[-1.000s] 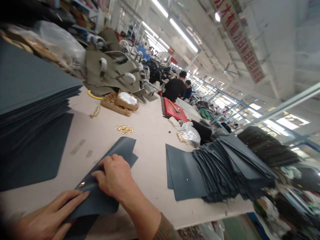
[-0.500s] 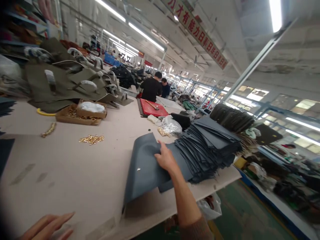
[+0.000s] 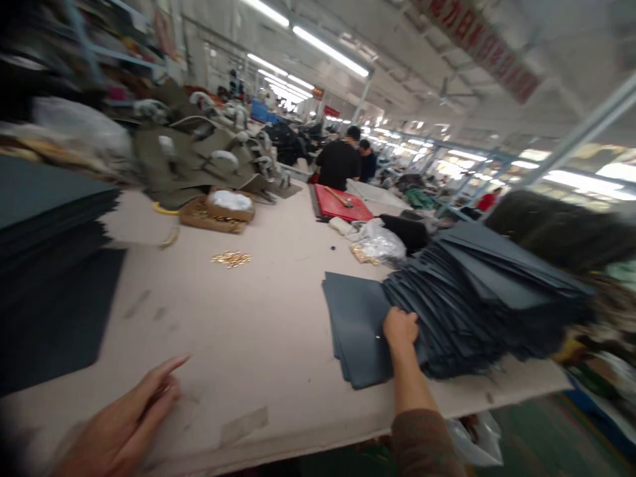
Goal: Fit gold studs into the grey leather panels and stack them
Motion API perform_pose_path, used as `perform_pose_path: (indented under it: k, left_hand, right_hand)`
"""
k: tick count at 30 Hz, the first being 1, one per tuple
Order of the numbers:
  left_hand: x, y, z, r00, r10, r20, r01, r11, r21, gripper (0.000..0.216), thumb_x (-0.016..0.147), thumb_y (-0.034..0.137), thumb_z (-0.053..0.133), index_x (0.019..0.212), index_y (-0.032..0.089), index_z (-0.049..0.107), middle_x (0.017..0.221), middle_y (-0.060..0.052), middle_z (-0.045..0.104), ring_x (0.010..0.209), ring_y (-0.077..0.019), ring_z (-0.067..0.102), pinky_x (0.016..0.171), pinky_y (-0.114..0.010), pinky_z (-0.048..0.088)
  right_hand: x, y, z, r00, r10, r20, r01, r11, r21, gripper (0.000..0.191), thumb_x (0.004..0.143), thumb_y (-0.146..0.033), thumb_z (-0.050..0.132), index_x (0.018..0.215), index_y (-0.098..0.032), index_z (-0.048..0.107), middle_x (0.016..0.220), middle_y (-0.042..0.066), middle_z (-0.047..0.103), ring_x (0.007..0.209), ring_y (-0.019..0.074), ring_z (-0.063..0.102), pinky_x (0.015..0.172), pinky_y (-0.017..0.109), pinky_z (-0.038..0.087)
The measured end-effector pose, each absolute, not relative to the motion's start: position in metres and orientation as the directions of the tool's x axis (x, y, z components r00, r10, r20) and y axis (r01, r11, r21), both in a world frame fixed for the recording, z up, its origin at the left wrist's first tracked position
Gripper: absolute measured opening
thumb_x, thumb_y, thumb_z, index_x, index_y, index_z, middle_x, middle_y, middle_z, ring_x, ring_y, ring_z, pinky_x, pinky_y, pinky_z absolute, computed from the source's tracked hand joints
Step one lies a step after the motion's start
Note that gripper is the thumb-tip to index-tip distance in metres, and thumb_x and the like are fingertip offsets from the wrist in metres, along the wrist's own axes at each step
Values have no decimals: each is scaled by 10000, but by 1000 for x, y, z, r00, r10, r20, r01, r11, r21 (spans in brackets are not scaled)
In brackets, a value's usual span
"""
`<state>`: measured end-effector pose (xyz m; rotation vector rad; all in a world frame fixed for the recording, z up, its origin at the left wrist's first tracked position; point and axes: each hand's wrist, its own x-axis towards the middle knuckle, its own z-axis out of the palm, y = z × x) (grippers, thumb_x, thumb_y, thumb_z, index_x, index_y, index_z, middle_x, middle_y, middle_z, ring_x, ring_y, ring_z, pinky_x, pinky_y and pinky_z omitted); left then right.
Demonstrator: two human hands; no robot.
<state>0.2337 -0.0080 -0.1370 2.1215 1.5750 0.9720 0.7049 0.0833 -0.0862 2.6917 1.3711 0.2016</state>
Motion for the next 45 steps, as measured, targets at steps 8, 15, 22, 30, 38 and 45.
perform_pose_path:
  k: [8, 15, 22, 30, 38, 45]
  left_hand:
    - [225, -15, -97, 200, 979, 39, 218, -84, 972, 599, 983, 261, 306, 1511, 218, 27, 1062, -34, 654, 575, -75, 557, 628, -231, 505]
    - [207, -17, -93, 168, 974, 153, 460, -215, 862, 693, 937, 121, 313, 1508, 185, -74, 991, -51, 672, 837, -161, 618, 805, -324, 509]
    - [183, -31, -107, 97, 967, 237, 843, -206, 496, 920, 789, -41, 357, 1464, 164, -234, 914, -69, 639, 788, -226, 614, 677, -353, 542]
    - [144, -37, -109, -128, 973, 192, 647, -65, 759, 832, 789, 78, 426, 1504, 172, 10, 1000, -72, 696, 828, -213, 646, 757, -352, 529]
    - [126, -33, -94, -305, 948, -86, 92, 119, 989, 368, 822, 346, 532, 1155, 204, 601, 859, 14, 626, 590, -96, 472, 553, -214, 375]
    - [123, -34, -102, -267, 962, -56, -17, 53, 998, 370, 824, 442, 555, 1117, 224, 612, 844, 18, 581, 600, -97, 422, 576, -226, 335]
  right_hand:
    - [612, 114, -87, 178, 982, 66, 950, -154, -272, 439, 837, -331, 496, 1177, -112, 664, 1112, 203, 690, 1020, 350, 649, 884, 458, 505]
    - [401, 53, -57, -495, 843, -210, 406, 11, -914, 321, 844, -438, 608, 1021, -188, 700, 714, 16, 683, 642, 160, 636, 621, 267, 525]
    - [317, 41, -68, -591, 757, -280, 375, -50, -926, 201, 813, -336, 614, 766, -148, 669, 628, 3, 620, 547, 117, 544, 538, 224, 470]
    - [287, 61, -72, -709, 704, -46, 269, 209, -940, 257, 824, -426, 652, 886, -188, 723, 683, 33, 657, 548, 149, 591, 540, 260, 509]
    - [240, 99, 5, -734, 532, 421, 103, 701, -706, 160, 932, -236, 525, 969, -241, 680, 1149, 109, 679, 1343, 255, 443, 864, 343, 556]
    - [239, 100, 13, -798, 550, 245, 140, 565, -813, 137, 938, -301, 526, 939, -234, 645, 1339, 91, 593, 1178, 232, 610, 1001, 388, 509]
